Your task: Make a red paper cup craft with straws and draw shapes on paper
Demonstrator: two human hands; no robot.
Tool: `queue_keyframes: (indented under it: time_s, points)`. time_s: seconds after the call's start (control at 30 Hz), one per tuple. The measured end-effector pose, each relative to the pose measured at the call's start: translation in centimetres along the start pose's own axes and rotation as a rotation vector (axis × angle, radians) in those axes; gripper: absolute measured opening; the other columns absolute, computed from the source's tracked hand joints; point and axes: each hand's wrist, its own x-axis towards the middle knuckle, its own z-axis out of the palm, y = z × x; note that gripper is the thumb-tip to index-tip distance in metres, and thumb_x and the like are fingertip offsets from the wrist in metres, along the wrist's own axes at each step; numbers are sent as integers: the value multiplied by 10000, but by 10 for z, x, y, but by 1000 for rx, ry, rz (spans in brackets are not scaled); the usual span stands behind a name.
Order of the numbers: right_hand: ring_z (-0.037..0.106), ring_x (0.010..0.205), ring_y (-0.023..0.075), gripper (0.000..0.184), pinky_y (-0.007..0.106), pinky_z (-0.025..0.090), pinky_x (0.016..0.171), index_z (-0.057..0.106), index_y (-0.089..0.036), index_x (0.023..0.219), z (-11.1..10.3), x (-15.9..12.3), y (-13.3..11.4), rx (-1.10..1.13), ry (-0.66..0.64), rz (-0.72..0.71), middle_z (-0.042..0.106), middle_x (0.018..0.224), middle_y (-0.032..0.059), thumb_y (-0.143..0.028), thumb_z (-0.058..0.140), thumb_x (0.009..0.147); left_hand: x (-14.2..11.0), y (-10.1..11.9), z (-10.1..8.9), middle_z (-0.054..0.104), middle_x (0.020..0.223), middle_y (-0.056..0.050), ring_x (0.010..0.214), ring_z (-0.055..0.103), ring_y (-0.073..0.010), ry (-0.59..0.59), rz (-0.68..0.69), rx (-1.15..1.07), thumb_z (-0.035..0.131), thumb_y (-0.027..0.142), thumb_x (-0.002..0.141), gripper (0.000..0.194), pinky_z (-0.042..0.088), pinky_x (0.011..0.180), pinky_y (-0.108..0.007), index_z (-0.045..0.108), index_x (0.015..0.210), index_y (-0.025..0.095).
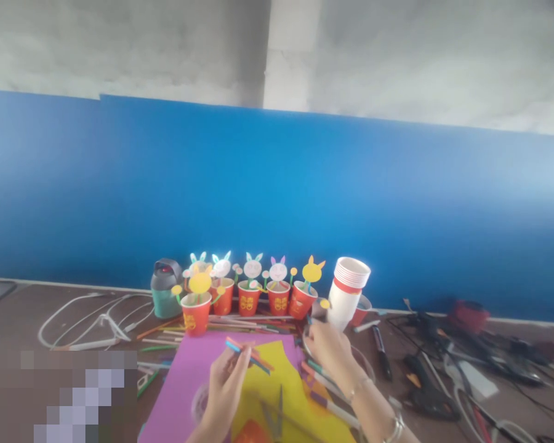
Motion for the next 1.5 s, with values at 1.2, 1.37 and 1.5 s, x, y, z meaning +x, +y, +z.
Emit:
queue_keyframes:
  time_s: [1.2,1.37,1.5]
  points:
    - [691,874,245,201,305,475,755,660,-152,889,20,31,-78,280,87,-299,737,871,134,-92,473,846,-1,-15,2,642,646,-42,636,570,-173,-47,-33,-13,617,489,807,367,454,611,-254,657,693,142]
    - [678,832,171,252,225,501,717,609,-157,988,12,7,-61,586,194,-369,718,925,80,-277,393,934,9,-6,2,662,619,-44,588,575,-162,-103,-144,-86,677,542,725,405,447,582,-252,697,731,137]
    - [653,712,189,230,256,507,609,593,-164,900,6,-25,-48,980,302,-445,690,799,67,-342,447,910,16,3,0,677,646,-54,563,570,-137,-137,-333,-198,746,519,654,428,438,567,-237,728,820,126]
